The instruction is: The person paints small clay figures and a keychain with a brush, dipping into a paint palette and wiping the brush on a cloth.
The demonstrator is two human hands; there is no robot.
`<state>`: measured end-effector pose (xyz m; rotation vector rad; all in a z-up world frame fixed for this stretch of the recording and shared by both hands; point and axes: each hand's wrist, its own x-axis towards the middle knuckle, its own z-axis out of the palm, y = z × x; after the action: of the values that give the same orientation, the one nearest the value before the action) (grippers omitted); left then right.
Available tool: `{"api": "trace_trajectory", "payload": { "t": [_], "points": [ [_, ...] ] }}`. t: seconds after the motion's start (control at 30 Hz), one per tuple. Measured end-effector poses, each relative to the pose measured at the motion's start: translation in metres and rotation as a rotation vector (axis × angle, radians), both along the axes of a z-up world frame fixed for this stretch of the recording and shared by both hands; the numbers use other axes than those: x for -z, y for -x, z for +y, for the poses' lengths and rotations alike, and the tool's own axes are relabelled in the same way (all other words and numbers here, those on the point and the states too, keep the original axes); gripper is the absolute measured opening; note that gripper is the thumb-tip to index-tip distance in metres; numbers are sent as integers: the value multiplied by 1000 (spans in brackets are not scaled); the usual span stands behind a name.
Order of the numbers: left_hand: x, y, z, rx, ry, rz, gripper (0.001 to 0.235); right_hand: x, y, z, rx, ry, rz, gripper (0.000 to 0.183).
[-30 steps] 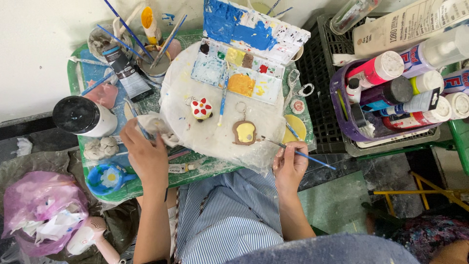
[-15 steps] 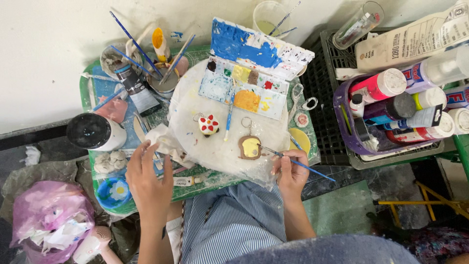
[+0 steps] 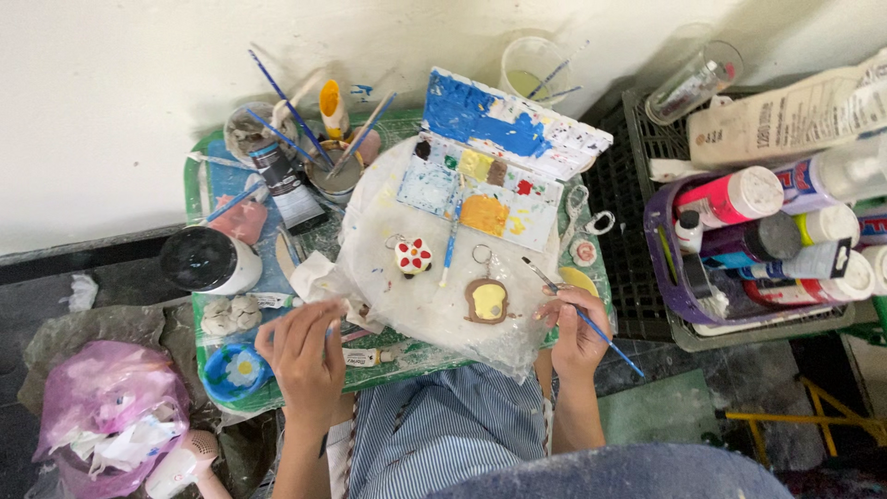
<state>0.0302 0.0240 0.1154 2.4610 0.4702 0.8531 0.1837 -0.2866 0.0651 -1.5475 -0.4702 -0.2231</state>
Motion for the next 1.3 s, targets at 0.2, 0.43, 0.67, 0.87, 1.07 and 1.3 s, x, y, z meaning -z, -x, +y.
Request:
{"api": "trace_trajectory", "payload": {
  "t": [0.2, 0.43, 0.67, 0.87, 1.07, 1.3],
  "points": [
    [-35, -24, 32, -26, -213, -32, 14, -2, 1, 6, 51, -14, -55, 26],
    [-42, 5, 78, -170, -139, 115, 18, 19, 3, -12, 113, -121, 46, 22],
    [-8, 33, 45, -100, -205, 262, 16, 17, 9, 1, 88, -140, -5, 23],
    [18, 43, 6, 155, -115, 345, 35, 1, 25, 28, 12, -11, -204, 25],
    [31, 40, -5, 287, -80, 388, 25, 2, 42, 26, -71, -11, -195, 21],
    [8, 46, 16, 365, 446, 354, 25, -24, 53, 29, -247, 161, -323, 10]
  ]
}}
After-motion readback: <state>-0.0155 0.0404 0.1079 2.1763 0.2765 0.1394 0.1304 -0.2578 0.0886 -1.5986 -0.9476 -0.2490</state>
